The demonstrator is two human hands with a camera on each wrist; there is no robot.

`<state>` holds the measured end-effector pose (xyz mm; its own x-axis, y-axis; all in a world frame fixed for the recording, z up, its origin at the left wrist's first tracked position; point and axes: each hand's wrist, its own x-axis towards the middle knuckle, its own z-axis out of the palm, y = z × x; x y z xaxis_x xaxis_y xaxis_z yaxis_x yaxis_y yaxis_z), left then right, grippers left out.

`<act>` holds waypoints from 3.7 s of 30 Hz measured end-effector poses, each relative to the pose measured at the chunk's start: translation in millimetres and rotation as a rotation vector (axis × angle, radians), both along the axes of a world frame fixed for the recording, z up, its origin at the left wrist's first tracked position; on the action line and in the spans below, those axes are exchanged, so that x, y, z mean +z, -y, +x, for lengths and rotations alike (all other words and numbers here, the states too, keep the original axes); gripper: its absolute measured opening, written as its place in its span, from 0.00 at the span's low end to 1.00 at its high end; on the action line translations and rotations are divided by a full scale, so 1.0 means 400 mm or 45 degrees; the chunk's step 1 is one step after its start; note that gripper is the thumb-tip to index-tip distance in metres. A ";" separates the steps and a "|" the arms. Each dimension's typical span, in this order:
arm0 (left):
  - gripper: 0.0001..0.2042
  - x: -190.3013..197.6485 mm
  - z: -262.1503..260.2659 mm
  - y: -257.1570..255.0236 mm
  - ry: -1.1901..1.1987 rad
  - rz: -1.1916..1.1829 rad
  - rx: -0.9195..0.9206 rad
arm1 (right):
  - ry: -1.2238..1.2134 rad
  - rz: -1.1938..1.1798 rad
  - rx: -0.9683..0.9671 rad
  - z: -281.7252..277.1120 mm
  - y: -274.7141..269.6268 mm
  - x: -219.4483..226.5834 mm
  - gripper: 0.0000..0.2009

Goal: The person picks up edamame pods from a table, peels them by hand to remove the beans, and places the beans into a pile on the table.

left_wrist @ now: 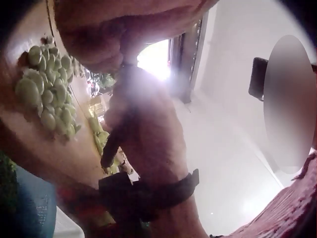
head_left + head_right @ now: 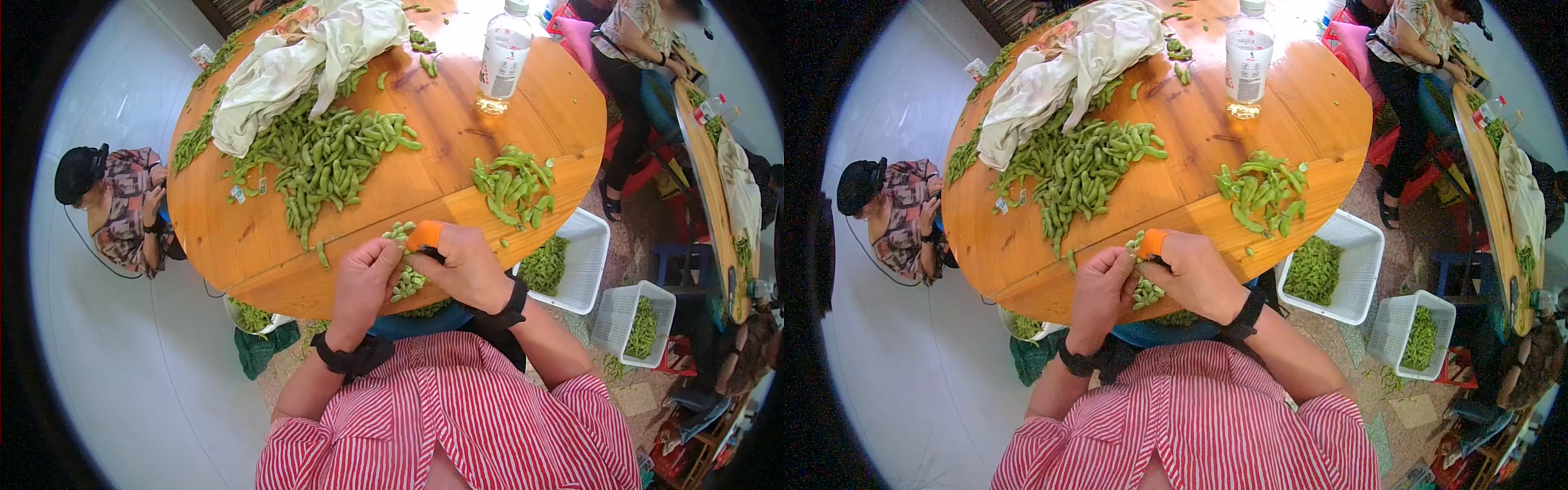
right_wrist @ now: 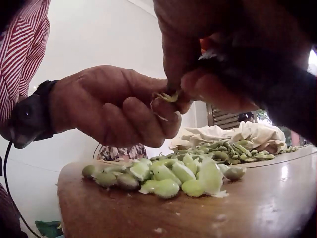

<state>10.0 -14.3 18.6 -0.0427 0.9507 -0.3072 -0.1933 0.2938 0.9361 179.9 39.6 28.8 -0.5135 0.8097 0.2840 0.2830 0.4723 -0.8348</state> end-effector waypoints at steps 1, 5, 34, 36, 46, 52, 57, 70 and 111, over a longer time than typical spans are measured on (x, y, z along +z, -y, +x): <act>0.11 0.000 -0.002 0.001 -0.001 0.000 0.001 | -0.004 0.006 0.019 0.000 -0.002 -0.001 0.07; 0.11 0.021 0.003 -0.001 -0.211 0.063 -0.085 | -0.003 -0.035 0.062 0.004 -0.002 -0.005 0.07; 0.10 -0.038 -0.197 0.032 -1.766 0.392 0.072 | 0.307 0.192 -0.438 0.132 -0.021 -0.006 0.10; 0.09 -0.037 -0.189 0.033 -1.636 0.370 0.120 | 0.239 0.099 -0.319 0.106 -0.006 -0.007 0.09; 0.07 0.026 -0.041 0.038 -0.299 0.151 0.089 | -0.031 -0.266 -0.129 0.002 0.056 0.009 0.11; 0.06 0.022 0.004 0.044 -0.350 0.146 0.081 | -0.025 -0.274 -0.142 0.004 0.059 0.009 0.10; 0.04 0.012 0.009 0.042 -0.474 0.243 0.075 | 0.025 -0.238 -0.161 0.004 0.058 -0.002 0.08; 0.04 -0.005 0.028 0.052 -0.761 0.575 0.028 | 0.221 -0.013 -0.127 0.005 0.060 -0.033 0.08; 0.10 -0.024 -0.005 -0.008 0.142 -0.053 0.025 | -0.099 -0.490 0.141 0.034 0.007 -0.024 0.06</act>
